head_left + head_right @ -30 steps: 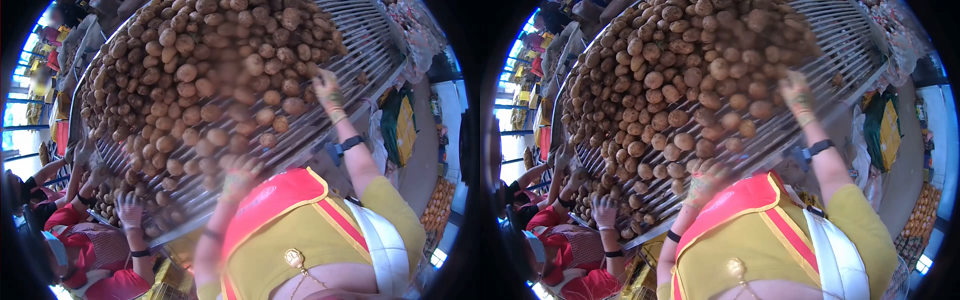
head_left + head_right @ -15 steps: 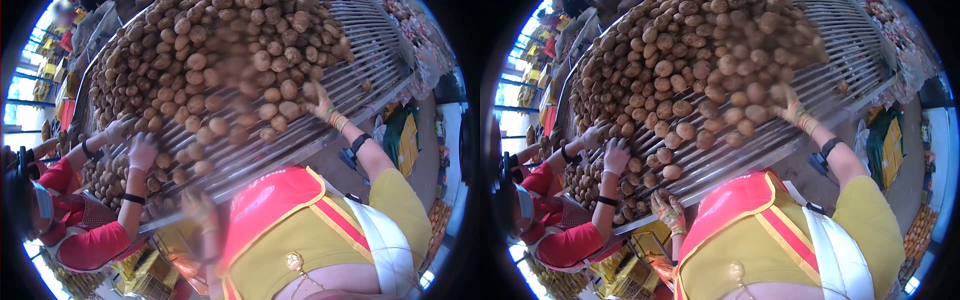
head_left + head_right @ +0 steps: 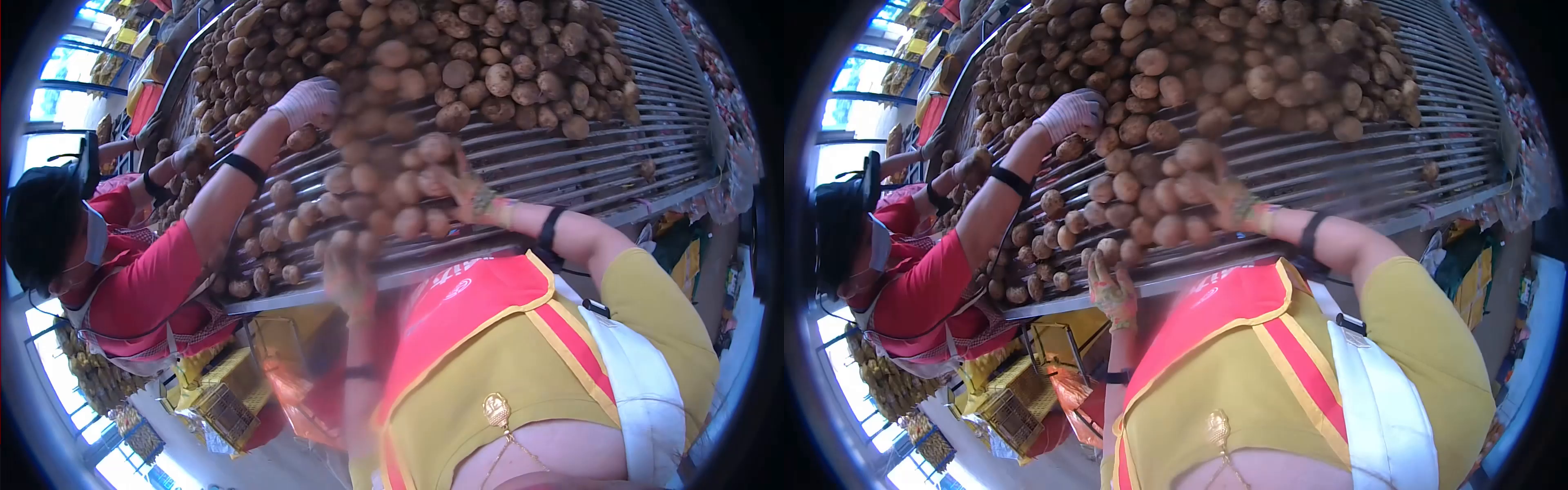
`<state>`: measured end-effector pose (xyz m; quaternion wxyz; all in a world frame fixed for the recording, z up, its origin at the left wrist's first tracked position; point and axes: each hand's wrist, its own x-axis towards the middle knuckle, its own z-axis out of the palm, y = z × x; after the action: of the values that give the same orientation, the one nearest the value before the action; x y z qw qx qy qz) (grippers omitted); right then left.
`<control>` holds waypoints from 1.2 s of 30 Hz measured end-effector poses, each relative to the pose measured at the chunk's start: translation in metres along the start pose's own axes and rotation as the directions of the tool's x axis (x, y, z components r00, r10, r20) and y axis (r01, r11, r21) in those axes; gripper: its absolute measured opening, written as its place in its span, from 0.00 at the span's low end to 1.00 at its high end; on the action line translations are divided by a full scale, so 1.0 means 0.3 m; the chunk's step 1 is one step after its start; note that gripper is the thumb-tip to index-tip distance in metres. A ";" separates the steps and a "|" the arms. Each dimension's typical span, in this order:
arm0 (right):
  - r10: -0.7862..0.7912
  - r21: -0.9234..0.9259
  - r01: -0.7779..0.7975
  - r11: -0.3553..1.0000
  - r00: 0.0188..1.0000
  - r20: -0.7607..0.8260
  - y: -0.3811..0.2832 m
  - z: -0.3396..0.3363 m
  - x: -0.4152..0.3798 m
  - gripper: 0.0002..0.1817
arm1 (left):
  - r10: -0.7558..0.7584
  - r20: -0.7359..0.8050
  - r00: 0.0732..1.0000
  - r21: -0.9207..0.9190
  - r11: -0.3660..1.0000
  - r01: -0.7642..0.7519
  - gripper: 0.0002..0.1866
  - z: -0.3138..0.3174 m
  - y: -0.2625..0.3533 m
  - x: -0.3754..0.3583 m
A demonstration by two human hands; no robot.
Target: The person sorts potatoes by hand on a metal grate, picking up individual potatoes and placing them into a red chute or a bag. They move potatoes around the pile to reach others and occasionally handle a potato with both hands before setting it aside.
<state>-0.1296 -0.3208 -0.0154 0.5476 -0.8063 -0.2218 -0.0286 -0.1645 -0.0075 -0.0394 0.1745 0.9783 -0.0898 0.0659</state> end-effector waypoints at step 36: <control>0.070 -0.639 -0.677 0.364 0.704 -0.706 0.360 -0.915 -0.210 0.33 | -0.154 -0.074 0.985 0.029 0.987 0.156 0.28 0.039 0.058 0.027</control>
<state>-0.0904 -0.6200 -0.0183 0.0845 -0.9450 0.2027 -0.2424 -0.1590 -0.0290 -0.0433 0.1653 0.9822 -0.0060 0.0885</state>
